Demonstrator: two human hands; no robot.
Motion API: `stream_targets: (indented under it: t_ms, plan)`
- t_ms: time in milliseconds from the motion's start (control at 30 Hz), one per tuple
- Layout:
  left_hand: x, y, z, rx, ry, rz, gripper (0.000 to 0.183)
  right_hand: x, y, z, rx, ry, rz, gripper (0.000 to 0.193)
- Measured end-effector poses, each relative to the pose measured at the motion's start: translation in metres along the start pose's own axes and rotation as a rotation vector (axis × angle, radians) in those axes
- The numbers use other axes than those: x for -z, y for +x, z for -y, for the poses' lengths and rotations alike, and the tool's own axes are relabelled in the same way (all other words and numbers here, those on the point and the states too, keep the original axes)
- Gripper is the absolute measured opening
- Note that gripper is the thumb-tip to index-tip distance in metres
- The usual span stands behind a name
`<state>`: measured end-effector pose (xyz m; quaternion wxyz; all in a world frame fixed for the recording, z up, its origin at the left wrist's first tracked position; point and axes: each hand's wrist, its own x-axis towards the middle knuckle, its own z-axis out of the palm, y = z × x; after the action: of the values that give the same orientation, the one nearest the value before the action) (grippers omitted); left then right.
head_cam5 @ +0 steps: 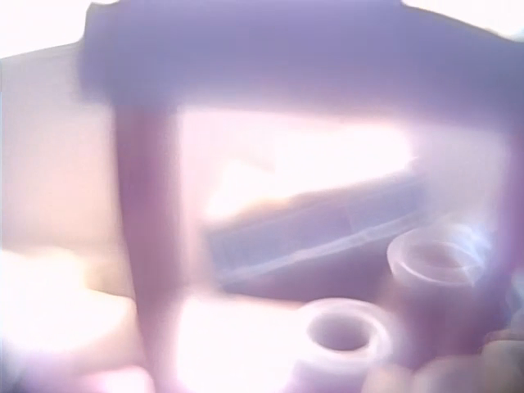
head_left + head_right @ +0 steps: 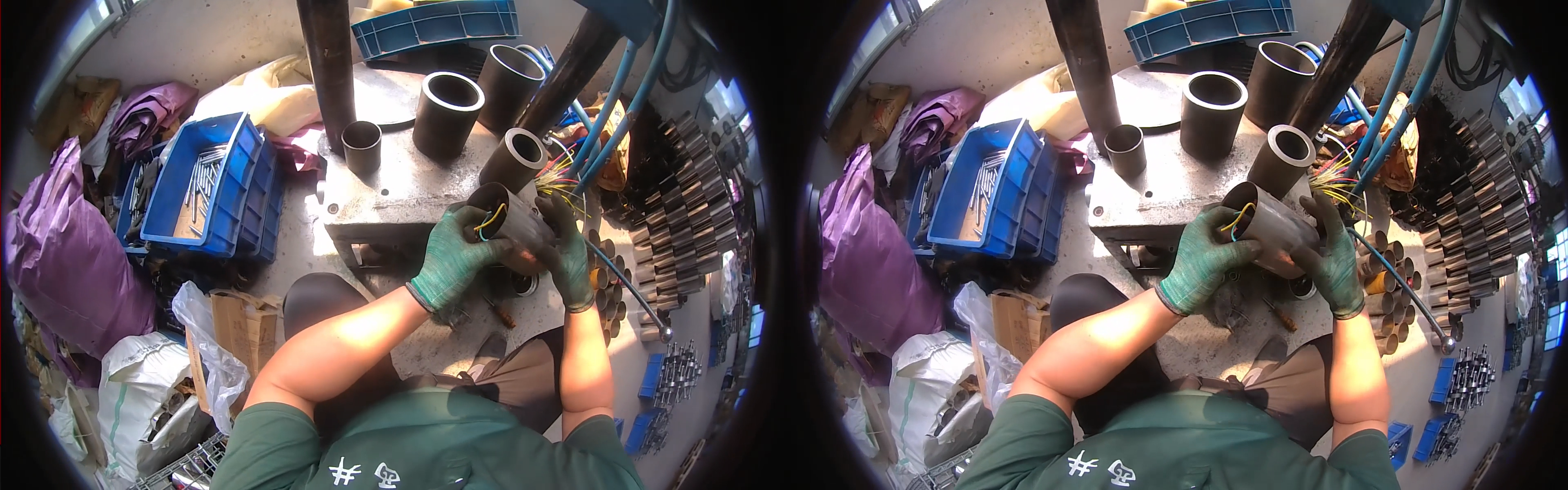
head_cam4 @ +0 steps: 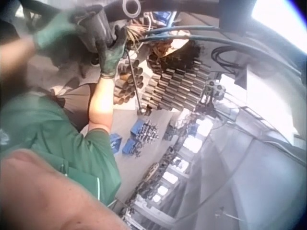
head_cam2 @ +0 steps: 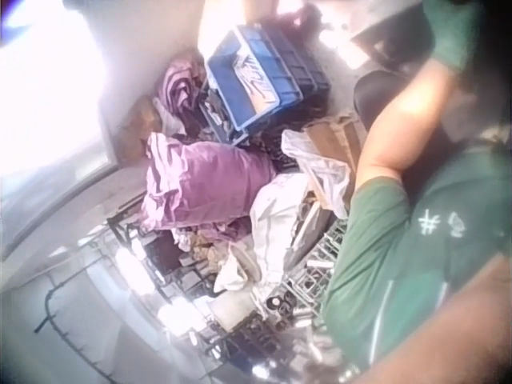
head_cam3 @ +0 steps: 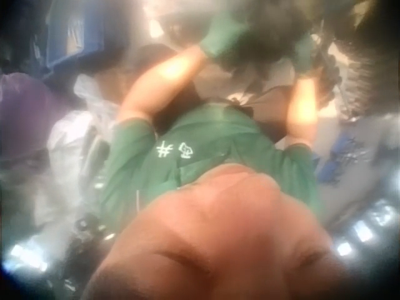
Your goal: The person retrieves metal casings and motor stators, inserts them into a hydraulic press, and operates the lever to press-fit the parts together before removing the assembled components.
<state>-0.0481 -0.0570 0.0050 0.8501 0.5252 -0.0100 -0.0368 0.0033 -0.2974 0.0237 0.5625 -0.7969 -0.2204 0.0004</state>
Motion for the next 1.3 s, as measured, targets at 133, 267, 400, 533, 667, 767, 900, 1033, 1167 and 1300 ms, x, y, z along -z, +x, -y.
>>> stream_targets:
  t_ms: [133, 267, 400, 533, 667, 767, 900, 1033, 1167, 1300]
  plan:
    - [0.006, 0.006, -0.003, -0.090, -0.130, 0.025, 0.062, -0.002, -0.004, -0.023, -0.179, 0.244, 0.003, 0.089]
    - [0.005, 0.007, -0.006, -0.201, -0.211, 0.079, 0.074, -0.021, 0.014, 0.009, -0.247, 0.719, -0.005, 0.058]
    - [0.006, 0.012, -0.023, -0.338, -0.359, -0.009, 0.086, -0.038, 0.057, 0.066, -0.194, 0.667, -0.121, 0.070]
    - [0.018, 0.040, -0.002, -0.349, -0.103, -0.326, 0.079, -0.043, 0.121, 0.087, 0.262, 0.149, -0.339, 0.077]
    - [0.014, 0.050, 0.012, -0.146, 0.167, -0.248, 0.056, -0.036, 0.190, 0.079, 0.664, -0.352, -0.307, 0.088]
    - [0.010, 0.049, 0.011, -0.122, 0.222, -0.199, 0.053, -0.038, 0.221, 0.079, 0.569, -0.479, -0.189, 0.093]
    - [0.012, 0.045, 0.014, -0.196, 0.419, -0.160, 0.052, -0.053, 0.249, 0.103, 0.514, -0.653, -0.034, 0.087]
    - [0.003, 0.041, 0.013, -0.192, 0.427, -0.092, 0.053, -0.042, 0.302, 0.090, 0.280, -0.332, 0.203, 0.083]
    - [0.003, 0.032, 0.004, -0.140, 0.459, -0.004, 0.055, -0.049, 0.319, 0.101, 0.266, -0.405, 0.229, 0.084]
    - [0.003, 0.026, 0.003, -0.128, 0.525, 0.062, 0.057, -0.054, 0.326, 0.113, 0.259, -0.820, 0.217, 0.081]
